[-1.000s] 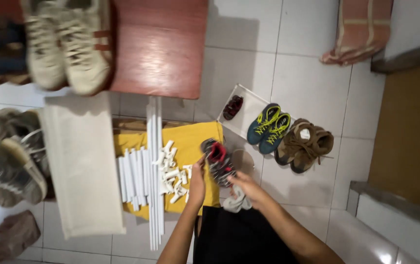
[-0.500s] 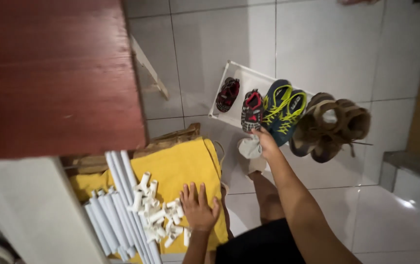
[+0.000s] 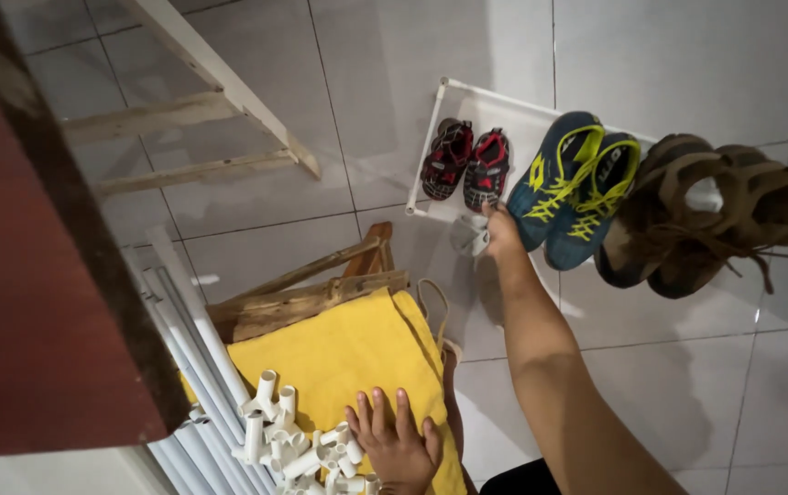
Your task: Assemble a plastic shoe rack by connecting tubes and joints while organizing shoes on a bench.
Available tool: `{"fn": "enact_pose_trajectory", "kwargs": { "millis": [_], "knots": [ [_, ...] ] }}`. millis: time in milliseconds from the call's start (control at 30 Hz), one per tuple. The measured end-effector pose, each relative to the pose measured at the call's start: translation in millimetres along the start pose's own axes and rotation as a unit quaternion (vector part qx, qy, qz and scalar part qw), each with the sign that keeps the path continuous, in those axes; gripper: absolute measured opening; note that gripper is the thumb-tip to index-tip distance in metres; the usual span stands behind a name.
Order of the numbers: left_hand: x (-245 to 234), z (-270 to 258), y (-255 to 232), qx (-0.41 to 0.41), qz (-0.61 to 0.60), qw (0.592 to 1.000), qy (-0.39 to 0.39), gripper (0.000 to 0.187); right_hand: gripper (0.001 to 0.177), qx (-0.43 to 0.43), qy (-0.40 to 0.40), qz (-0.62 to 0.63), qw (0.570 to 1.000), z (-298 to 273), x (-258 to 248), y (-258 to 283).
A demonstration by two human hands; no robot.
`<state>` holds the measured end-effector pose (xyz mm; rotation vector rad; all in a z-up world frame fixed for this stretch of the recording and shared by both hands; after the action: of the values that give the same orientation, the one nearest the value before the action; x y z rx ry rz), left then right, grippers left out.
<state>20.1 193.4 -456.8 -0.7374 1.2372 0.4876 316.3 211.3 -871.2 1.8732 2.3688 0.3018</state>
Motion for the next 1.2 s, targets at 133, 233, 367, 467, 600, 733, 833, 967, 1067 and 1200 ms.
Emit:
{"fn": "enact_pose_trajectory", "kwargs": {
  "millis": [133, 233, 367, 467, 600, 733, 833, 967, 1067, 1200],
  "knots": [
    [-0.2, 0.2, 0.0, -0.002, 0.002, 1.0, 0.004, 0.057, 0.025, -0.01, -0.048, -0.039, 0.998, 5.0, 4.4, 4.6],
    [-0.9, -0.8, 0.1, -0.003, 0.002, 1.0, -0.001, 0.055, 0.031, 0.013, -0.07, -0.068, 0.995, -0.1, 5.1, 4.2],
    [1.6, -2.8, 0.2, -0.017, 0.004, 1.0, 0.002, 0.057, 0.023, -0.034, -0.029, -0.088, 0.995, -22.6, -0.6, -0.6],
    [0.6, -0.6, -1.6, -0.019, 0.002, 1.0, -0.001, 0.056, 0.027, 0.027, 0.014, -0.078, 0.997, -58.8, -17.2, -13.3],
    [4.8, -1.6, 0.1, -0.027, 0.0, 1.0, 0.005, 0.061, 0.024, 0.049, 0.098, -0.132, 0.985, -121.9, -40.1, -29.6],
    [0.6, 1.5, -1.6, -0.028, -0.011, 1.0, 0.003, 0.061, 0.038, 0.055, 0.028, -0.121, 0.991, -204.2, -107.4, -45.3],
    [-5.4, 4.2, -2.2, -0.027, -0.01, 1.0, 0.0, 0.058, 0.022, 0.154, -0.028, -0.098, 0.983, -192.5, -168.5, -61.2],
    [-15.5, 9.1, -8.6, -0.045, 0.0, 0.999, -0.019, 0.056, 0.023, 0.185, -0.025, -0.166, 0.968, -271.5, -173.4, -41.2],
    [-11.9, 7.9, -21.8, -0.072, 0.01, 0.996, 0.052, 0.057, 0.032, 0.128, 0.014, -0.218, 0.967, -287.6, -184.0, -24.1],
    [-25.1, 5.5, -44.3, -0.171, -0.086, 0.981, 0.034, 0.057, 0.017, 0.122, 0.179, -0.222, 0.951, -291.6, -165.3, 8.2]
  ]
}}
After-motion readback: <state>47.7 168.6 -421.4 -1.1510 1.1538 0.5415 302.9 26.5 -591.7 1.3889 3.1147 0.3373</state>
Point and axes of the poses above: each hand's wrist, its own z-axis towards the middle knuckle, its own x-axis out of the palm, y = z × x, the point moved 5 cm from there along z, towards the middle knuckle, and after that the axes turned 5 degrees about x, right-handed, at the moved point
